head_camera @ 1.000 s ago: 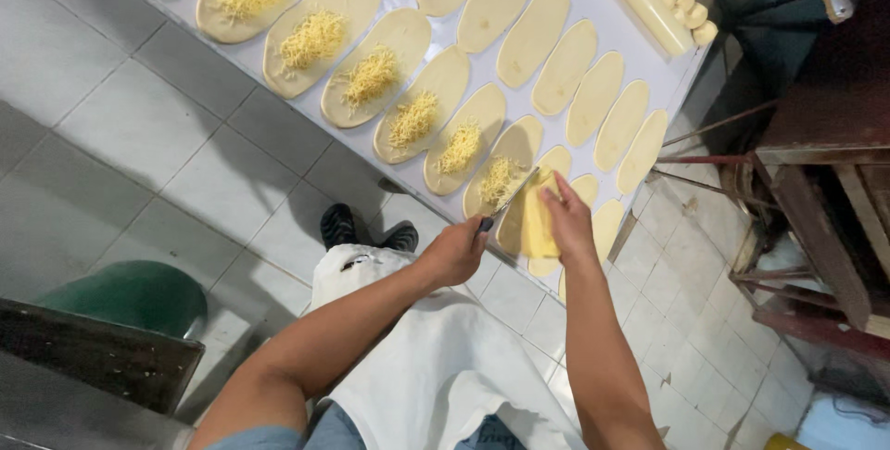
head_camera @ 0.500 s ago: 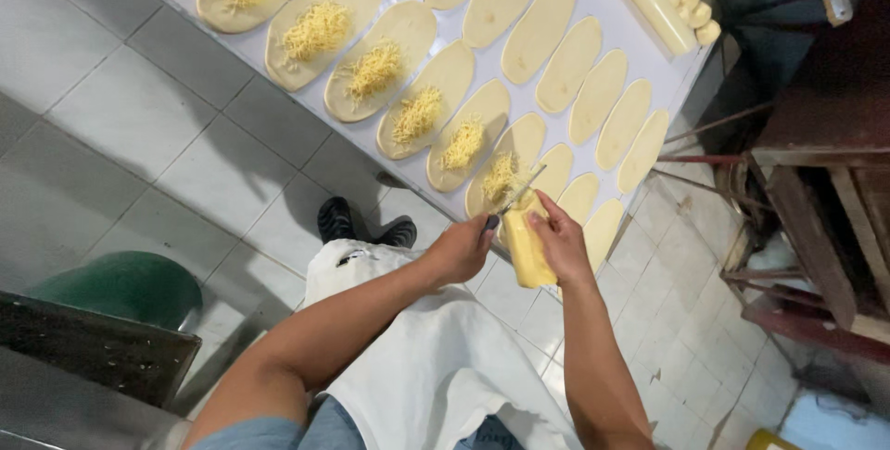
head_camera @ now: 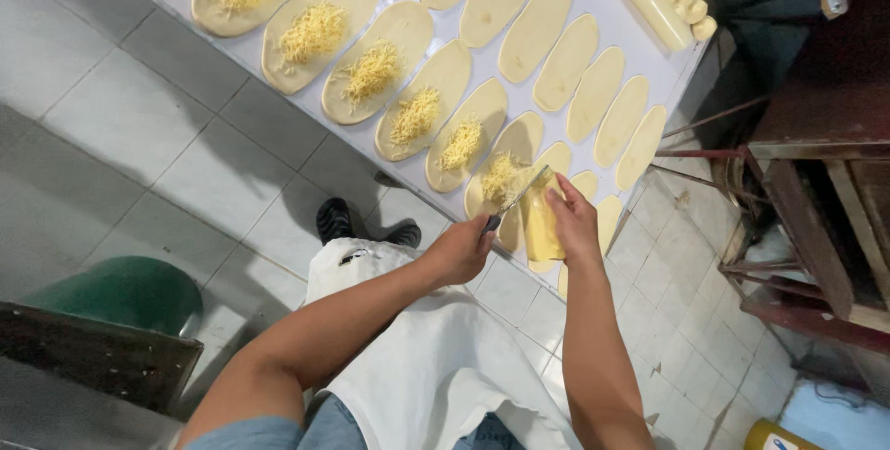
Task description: The person uses a small hand grater to grate a block of yellow cheese over flattened ovals of dough arranged on a long table.
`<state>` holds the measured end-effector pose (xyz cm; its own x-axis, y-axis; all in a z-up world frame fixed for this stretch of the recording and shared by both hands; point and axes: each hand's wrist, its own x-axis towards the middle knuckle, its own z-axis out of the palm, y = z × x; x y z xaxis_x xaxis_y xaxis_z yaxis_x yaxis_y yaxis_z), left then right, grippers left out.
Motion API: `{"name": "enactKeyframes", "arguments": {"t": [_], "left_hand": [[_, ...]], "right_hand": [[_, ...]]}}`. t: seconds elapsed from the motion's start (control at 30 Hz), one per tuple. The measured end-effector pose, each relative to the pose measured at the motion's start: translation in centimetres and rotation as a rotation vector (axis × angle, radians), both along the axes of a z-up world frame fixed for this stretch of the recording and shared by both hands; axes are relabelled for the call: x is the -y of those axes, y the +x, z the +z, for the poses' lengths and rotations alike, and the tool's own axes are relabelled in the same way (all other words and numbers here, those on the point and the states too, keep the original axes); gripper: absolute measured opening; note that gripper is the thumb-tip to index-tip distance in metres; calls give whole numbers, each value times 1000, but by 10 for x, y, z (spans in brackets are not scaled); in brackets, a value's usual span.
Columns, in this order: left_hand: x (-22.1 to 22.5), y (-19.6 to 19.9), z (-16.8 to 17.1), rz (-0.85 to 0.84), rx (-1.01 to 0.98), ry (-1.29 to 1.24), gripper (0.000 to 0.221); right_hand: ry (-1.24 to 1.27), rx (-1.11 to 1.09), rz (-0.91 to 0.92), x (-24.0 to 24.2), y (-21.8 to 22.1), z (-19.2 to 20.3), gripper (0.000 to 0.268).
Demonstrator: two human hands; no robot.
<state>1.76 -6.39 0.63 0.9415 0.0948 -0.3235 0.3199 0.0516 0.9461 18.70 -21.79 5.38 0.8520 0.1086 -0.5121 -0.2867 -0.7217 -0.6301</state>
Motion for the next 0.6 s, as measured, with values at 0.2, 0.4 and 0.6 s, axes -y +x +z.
{"name": "enactKeyframes", "arguments": {"t": [0.2,0.4,0.6], "left_hand": [[-2,-6,14,24,6,-23,26],[-8,-10,44,-3,-57,-52,24],[26,3,37,41,82,53,28]], "right_hand": [[121,1,-7,21,-25,-9,54],[685,-255,-296,56,-22,-36,56],[1359,-662,-367,105,-53,-51,70]]}}
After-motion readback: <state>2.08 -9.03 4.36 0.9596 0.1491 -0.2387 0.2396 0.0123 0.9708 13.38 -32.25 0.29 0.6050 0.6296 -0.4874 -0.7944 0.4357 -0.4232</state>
